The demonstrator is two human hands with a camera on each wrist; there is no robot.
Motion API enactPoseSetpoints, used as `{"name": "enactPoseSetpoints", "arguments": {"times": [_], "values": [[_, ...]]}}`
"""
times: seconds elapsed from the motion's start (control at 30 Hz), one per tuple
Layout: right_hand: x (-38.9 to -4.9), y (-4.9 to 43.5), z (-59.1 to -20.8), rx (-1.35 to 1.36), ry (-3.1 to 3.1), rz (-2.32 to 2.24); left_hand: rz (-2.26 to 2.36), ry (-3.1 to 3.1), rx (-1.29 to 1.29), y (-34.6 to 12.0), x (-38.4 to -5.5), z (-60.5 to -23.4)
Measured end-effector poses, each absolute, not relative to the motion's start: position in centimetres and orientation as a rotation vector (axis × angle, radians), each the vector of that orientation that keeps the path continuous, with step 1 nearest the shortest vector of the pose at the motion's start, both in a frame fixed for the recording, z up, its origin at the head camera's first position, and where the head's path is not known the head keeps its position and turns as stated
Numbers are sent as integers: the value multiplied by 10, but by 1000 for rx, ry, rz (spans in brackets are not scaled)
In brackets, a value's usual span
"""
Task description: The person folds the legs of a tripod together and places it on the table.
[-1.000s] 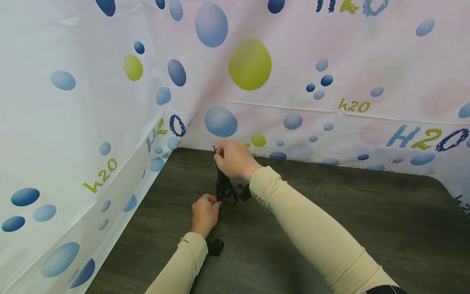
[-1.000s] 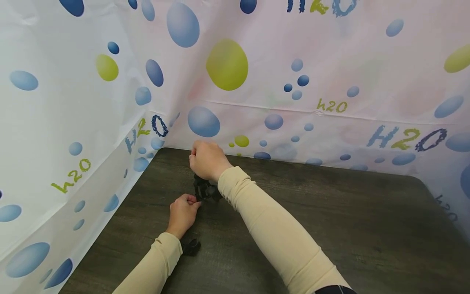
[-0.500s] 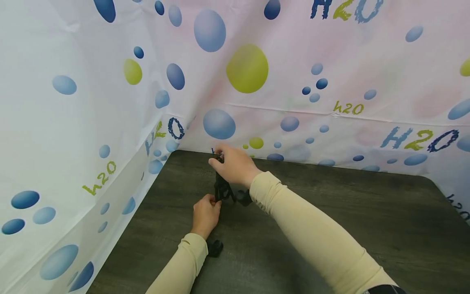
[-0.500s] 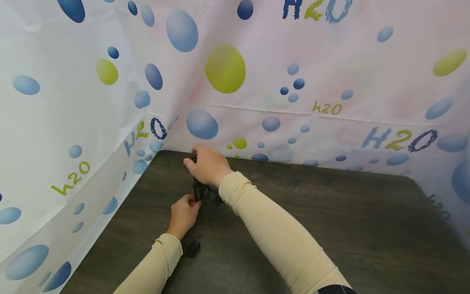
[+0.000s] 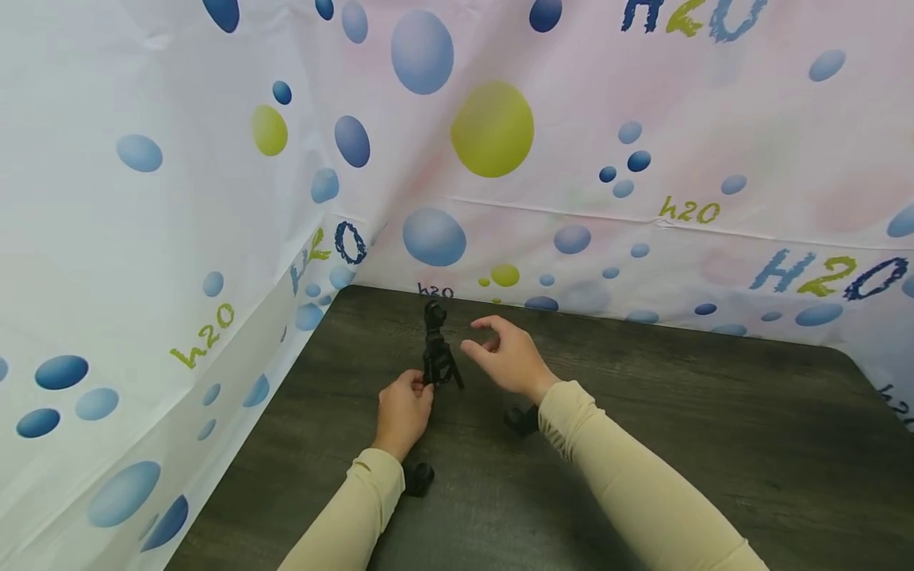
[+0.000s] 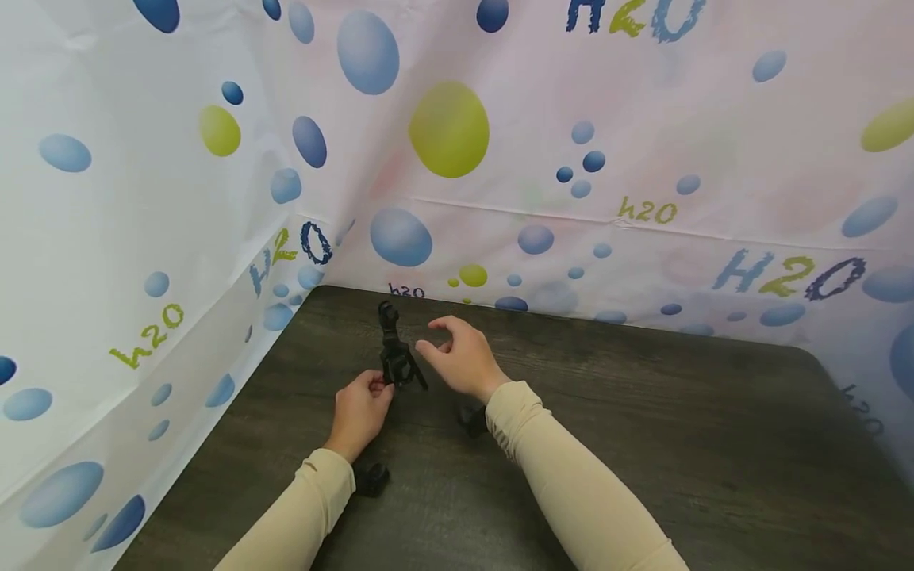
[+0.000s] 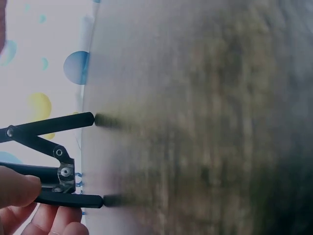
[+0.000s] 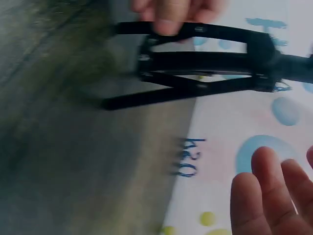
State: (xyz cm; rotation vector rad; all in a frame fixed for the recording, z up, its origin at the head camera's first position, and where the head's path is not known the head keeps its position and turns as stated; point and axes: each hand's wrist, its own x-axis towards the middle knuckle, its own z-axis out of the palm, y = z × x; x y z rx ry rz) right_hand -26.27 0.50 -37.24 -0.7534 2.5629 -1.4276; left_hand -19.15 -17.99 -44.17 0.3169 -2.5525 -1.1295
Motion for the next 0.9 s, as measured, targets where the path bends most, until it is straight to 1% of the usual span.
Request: {"name": "enactPoseSetpoints", "arguments": {"times": [0.17,0.33,0.57,0.9], "values": [[-261,2,-398,-767,2599,-1389,-1148,-2531,312,-179,-193,-438],[-260,-6,-415,-728,2627,-1315,-1144,-2536,323,-179,-192,-436],[-254,-14,-425,-712,2628,-1242,-1166,-2540,328,-180,-191,-436],[-247,-24,-433,-652,2723,-1293,-1169,-2520,325,-180,-191,-437]]}}
